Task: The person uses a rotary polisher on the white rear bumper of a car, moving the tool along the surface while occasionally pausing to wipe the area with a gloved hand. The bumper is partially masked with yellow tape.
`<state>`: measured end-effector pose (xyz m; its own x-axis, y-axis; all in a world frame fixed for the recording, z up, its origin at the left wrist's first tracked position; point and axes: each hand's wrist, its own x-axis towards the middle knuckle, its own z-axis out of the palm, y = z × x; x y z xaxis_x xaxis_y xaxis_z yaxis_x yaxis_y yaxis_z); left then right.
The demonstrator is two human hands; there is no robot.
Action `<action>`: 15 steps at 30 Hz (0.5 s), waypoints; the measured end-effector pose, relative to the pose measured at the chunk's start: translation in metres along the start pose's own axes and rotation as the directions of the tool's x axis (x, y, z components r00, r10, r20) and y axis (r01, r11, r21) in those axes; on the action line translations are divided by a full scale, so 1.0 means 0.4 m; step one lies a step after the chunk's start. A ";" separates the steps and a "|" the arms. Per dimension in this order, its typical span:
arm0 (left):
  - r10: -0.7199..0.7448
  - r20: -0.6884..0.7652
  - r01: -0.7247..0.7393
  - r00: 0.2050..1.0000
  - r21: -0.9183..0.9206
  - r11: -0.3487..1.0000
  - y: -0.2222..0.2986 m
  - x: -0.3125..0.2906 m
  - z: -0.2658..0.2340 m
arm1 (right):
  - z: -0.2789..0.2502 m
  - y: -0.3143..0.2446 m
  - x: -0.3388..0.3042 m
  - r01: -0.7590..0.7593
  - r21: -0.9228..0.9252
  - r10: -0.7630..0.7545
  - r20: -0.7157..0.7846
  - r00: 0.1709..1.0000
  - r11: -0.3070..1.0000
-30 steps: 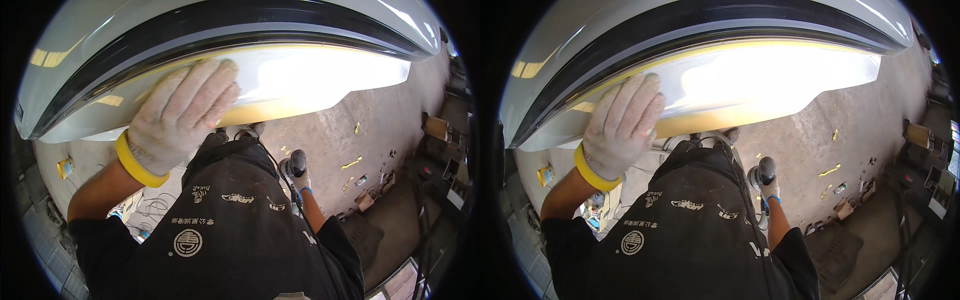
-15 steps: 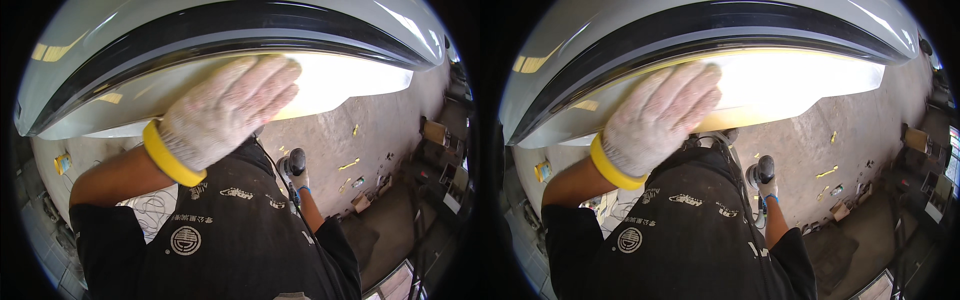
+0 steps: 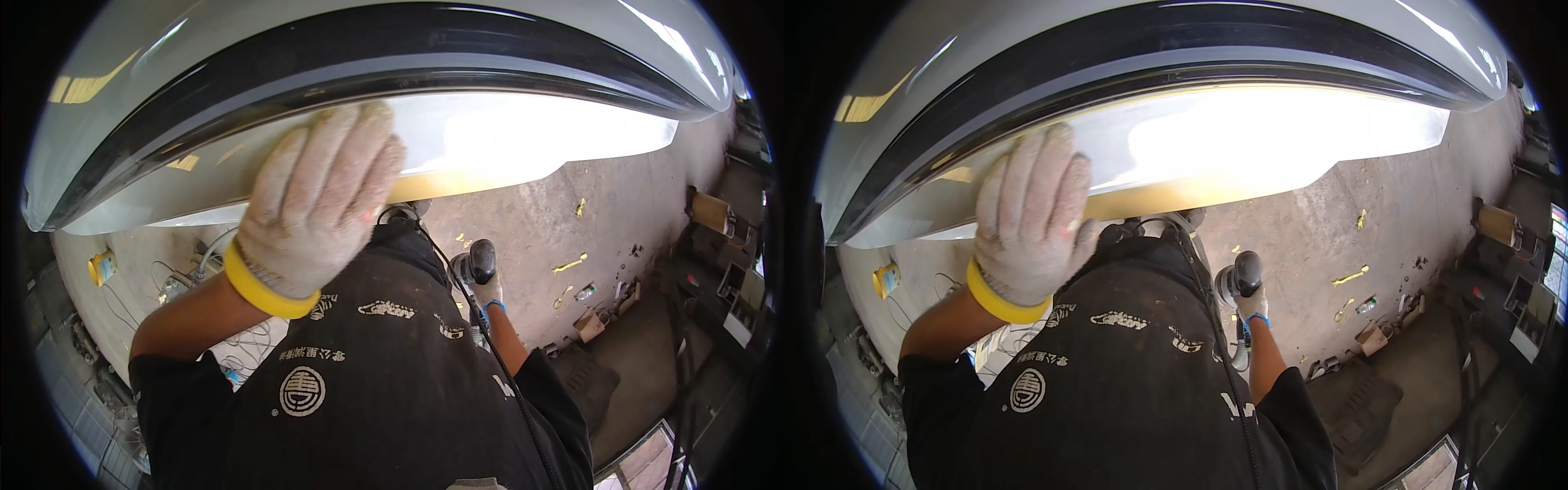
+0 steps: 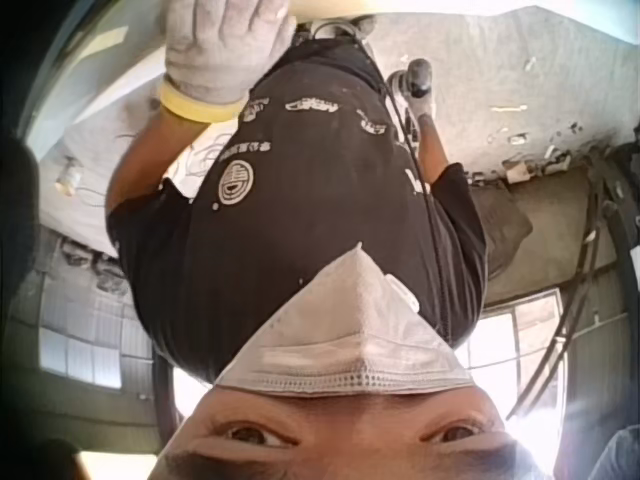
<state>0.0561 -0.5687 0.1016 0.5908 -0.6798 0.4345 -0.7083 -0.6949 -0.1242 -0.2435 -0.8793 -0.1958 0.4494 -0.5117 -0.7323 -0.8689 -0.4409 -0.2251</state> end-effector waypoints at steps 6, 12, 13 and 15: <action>-0.019 -0.092 0.032 0.996 0.144 0.989 0.113 0.086 0.069 | 0.004 -0.007 0.026 0.024 0.022 -0.023 -0.006 1.000 0.999; 0.001 0.044 -0.013 0.999 0.280 0.960 0.210 0.170 0.087 | -0.006 -0.021 0.033 -0.002 0.013 0.003 -0.013 1.000 1.000; -0.021 0.059 0.011 0.998 0.160 0.987 0.223 0.180 0.081 | -0.007 -0.017 0.038 0.004 0.017 -0.004 -0.014 1.000 1.000; -0.058 0.094 0.065 0.994 -0.083 0.994 0.236 0.191 0.075 | -0.006 -0.008 0.044 0.025 0.015 -0.025 -0.015 1.000 1.000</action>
<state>0.0459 -0.6935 0.0965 0.6644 -0.6578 0.3547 -0.6976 -0.7161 -0.0214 -0.2324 -0.8885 -0.2065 0.4739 -0.5117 -0.7167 -0.8604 -0.4425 -0.2529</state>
